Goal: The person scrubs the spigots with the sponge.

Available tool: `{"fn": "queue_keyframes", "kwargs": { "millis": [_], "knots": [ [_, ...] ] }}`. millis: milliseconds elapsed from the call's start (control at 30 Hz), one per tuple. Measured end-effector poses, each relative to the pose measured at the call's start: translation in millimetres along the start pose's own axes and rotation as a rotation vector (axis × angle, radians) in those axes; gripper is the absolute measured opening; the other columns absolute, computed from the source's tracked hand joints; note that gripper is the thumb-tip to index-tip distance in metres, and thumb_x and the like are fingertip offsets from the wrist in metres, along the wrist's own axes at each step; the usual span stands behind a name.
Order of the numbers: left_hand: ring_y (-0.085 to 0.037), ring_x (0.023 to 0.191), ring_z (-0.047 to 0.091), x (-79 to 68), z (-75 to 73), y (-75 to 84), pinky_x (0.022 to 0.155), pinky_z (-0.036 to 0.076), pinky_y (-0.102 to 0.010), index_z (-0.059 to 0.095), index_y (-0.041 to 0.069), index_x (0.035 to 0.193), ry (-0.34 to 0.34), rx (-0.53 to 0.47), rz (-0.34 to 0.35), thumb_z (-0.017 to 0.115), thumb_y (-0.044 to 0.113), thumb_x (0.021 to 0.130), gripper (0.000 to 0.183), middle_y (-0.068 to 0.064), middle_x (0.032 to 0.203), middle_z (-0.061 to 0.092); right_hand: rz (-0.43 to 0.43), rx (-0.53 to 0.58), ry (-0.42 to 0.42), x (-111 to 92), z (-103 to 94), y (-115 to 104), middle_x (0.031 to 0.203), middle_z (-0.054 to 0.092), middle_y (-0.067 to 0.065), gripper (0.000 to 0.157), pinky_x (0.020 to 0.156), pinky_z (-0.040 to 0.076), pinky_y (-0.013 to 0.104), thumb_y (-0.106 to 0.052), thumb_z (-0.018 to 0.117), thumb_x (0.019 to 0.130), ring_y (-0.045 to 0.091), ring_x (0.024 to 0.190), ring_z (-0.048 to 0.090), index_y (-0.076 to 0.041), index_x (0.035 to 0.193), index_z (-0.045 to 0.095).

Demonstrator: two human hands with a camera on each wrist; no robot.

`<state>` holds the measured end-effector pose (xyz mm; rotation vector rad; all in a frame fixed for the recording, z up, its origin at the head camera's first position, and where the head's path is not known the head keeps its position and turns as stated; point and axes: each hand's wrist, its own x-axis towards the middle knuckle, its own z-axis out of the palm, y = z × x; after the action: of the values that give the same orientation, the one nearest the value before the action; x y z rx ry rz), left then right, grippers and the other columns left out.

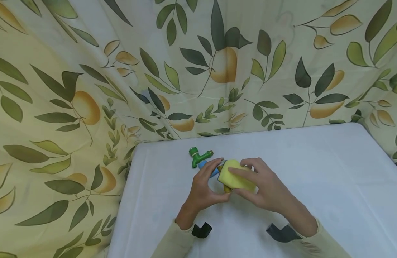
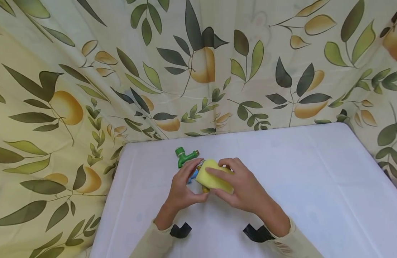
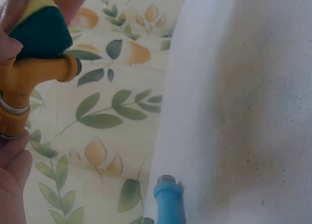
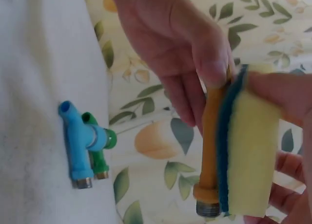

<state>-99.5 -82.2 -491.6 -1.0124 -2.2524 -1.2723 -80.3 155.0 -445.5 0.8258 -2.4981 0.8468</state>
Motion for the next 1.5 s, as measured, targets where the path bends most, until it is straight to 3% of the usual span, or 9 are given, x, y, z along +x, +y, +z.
{"fn": "queue_keyframes", "kwargs": {
  "millis": [300, 467, 833, 1033, 1167, 1333, 1500],
  "knots": [
    [-0.022, 0.133, 0.057, 0.8, 6.4, -2.2, 0.109, 0.050, -0.031, 0.046, 0.006, 0.148, -0.002, 0.035, -0.027, 0.093, 0.021, 0.067, 0.096, -0.014, 0.146, 0.055, 0.032, 0.009, -0.027, -4, 8.3, 13, 0.124, 0.057, 0.004, 0.060, 0.074, 0.052, 0.033, -0.028, 0.090, 0.076, 0.015, 0.105, 0.048, -0.024, 0.132, 0.068],
    [-0.021, 0.131, 0.059, -0.3, 9.3, -1.5, 0.108, 0.050, -0.027, 0.046, 0.008, 0.149, -0.021, 0.042, -0.025, 0.093, 0.023, 0.067, 0.096, -0.010, 0.147, 0.055, 0.038, -0.005, 0.028, -4, 9.9, 14, 0.122, 0.058, 0.005, 0.060, 0.073, 0.051, 0.033, -0.027, 0.088, 0.077, 0.015, 0.103, 0.049, -0.023, 0.133, 0.067],
    [-0.021, 0.133, 0.057, 14.3, -4.2, -1.9, 0.111, 0.048, -0.032, 0.047, 0.006, 0.147, -0.025, 0.098, 0.045, 0.093, 0.026, 0.065, 0.097, -0.011, 0.145, 0.057, 0.031, 0.002, 0.027, 2, -3.2, 7, 0.121, 0.059, 0.005, 0.060, 0.071, 0.050, 0.033, -0.028, 0.091, 0.073, 0.016, 0.100, 0.052, -0.023, 0.130, 0.070],
    [-0.022, 0.134, 0.056, 24.6, -11.0, -1.9, 0.113, 0.047, -0.032, 0.047, 0.005, 0.147, -0.028, 0.077, 0.060, 0.093, 0.024, 0.066, 0.095, -0.011, 0.146, 0.055, 0.039, -0.024, 0.054, 10, -7.9, 4, 0.121, 0.059, 0.006, 0.061, 0.071, 0.051, 0.034, -0.028, 0.090, 0.075, 0.017, 0.102, 0.053, -0.022, 0.132, 0.068],
    [-0.021, 0.134, 0.056, 26.0, -12.6, -3.4, 0.114, 0.046, -0.031, 0.047, 0.004, 0.147, -0.027, 0.067, 0.056, 0.092, 0.022, 0.067, 0.094, -0.012, 0.146, 0.056, 0.000, -0.021, 0.034, 10, -5.9, 2, 0.121, 0.059, 0.008, 0.060, 0.070, 0.052, 0.034, -0.028, 0.090, 0.074, 0.018, 0.101, 0.053, -0.021, 0.130, 0.069],
    [-0.021, 0.135, 0.055, 24.2, -12.4, -5.0, 0.114, 0.045, -0.030, 0.047, 0.005, 0.147, -0.039, 0.066, 0.042, 0.092, 0.023, 0.067, 0.094, -0.011, 0.147, 0.055, 0.025, -0.030, 0.051, 10, -1.8, 3, 0.121, 0.059, 0.010, 0.062, 0.071, 0.052, 0.035, -0.026, 0.089, 0.074, 0.020, 0.102, 0.053, -0.020, 0.132, 0.068],
    [-0.020, 0.134, 0.056, 23.9, -13.1, -5.0, 0.114, 0.046, -0.030, 0.046, 0.004, 0.148, -0.045, 0.060, 0.041, 0.091, 0.024, 0.067, 0.094, -0.011, 0.147, 0.054, -0.030, -0.014, 0.047, 11, 0.4, 3, 0.121, 0.060, 0.010, 0.063, 0.070, 0.053, 0.036, -0.026, 0.090, 0.072, 0.021, 0.102, 0.053, -0.021, 0.131, 0.069]
  ]
}}
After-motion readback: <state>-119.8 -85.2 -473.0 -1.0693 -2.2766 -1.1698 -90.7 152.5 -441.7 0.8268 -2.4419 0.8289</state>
